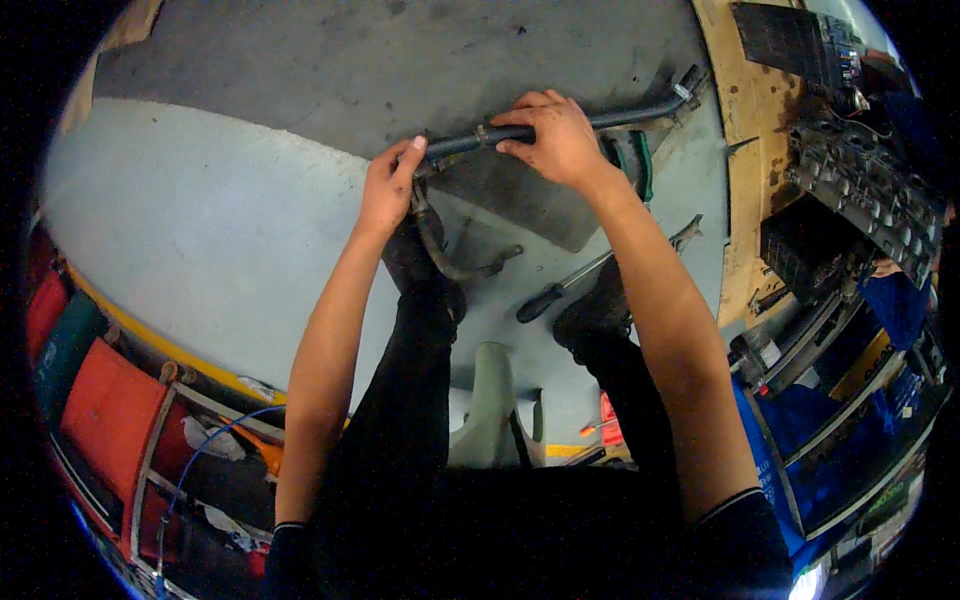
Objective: The person sits on the floor of a garage and assembles a car exhaust pipe by connecting a metal pipe to a rubber hose. They use pliers to tighten a clamp on the hose and a wrench to secure a bolt on the metal pipe. The person also handles a small plastic bag containing a part.
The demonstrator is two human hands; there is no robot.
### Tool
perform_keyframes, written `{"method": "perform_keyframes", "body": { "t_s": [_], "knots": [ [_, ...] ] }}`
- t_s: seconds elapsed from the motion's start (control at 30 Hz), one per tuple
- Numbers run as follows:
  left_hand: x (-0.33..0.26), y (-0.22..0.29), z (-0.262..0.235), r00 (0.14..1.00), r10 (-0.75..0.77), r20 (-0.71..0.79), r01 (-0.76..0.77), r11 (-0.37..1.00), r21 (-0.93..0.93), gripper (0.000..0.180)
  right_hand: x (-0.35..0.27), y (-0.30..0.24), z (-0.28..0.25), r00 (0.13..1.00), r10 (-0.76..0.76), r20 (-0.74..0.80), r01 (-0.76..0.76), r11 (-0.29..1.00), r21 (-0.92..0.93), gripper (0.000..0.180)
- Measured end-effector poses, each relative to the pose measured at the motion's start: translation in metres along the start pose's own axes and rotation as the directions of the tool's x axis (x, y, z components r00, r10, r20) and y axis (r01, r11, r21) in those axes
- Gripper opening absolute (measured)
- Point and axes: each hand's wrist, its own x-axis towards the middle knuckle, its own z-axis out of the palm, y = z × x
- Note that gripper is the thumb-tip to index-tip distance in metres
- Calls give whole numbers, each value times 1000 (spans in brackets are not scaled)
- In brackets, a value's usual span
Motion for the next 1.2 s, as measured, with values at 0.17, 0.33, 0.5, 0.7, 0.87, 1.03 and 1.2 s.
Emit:
{"method": "perform_keyframes", "body": {
  "t_s": [0.17,0.33,0.5,0.7,0.87,1.03,1.2],
  "knots": [
    [2,-3,-3,999,42,35,-41,999,-18,53,0,-2,-1,1000,6,7,-6,1000,-16,38],
    [2,5,-5,999,-8,47,6,999,42,57,5,-3,-7,998,-66,7,67,991,-120,33],
    [-1,15,-3,997,-49,59,39,989,146,64,17,-3,-26,992,-79,94,99,969,-226,32],
    [2,14,-1,999,-24,32,18,988,155,60,32,0,-28,984,-64,164,110,950,-294,32],
    [2,7,5,999,-2,-50,6,997,81,51,42,4,-24,982,-115,150,152,952,-267,34],
    [3,6,3,1000,23,-17,-21,994,108,51,44,12,-17,976,-132,174,172,956,-239,34],
    [5,7,2,1000,12,15,-14,995,102,50,39,13,-15,981,-119,155,147,971,-188,35]
  ]
}}
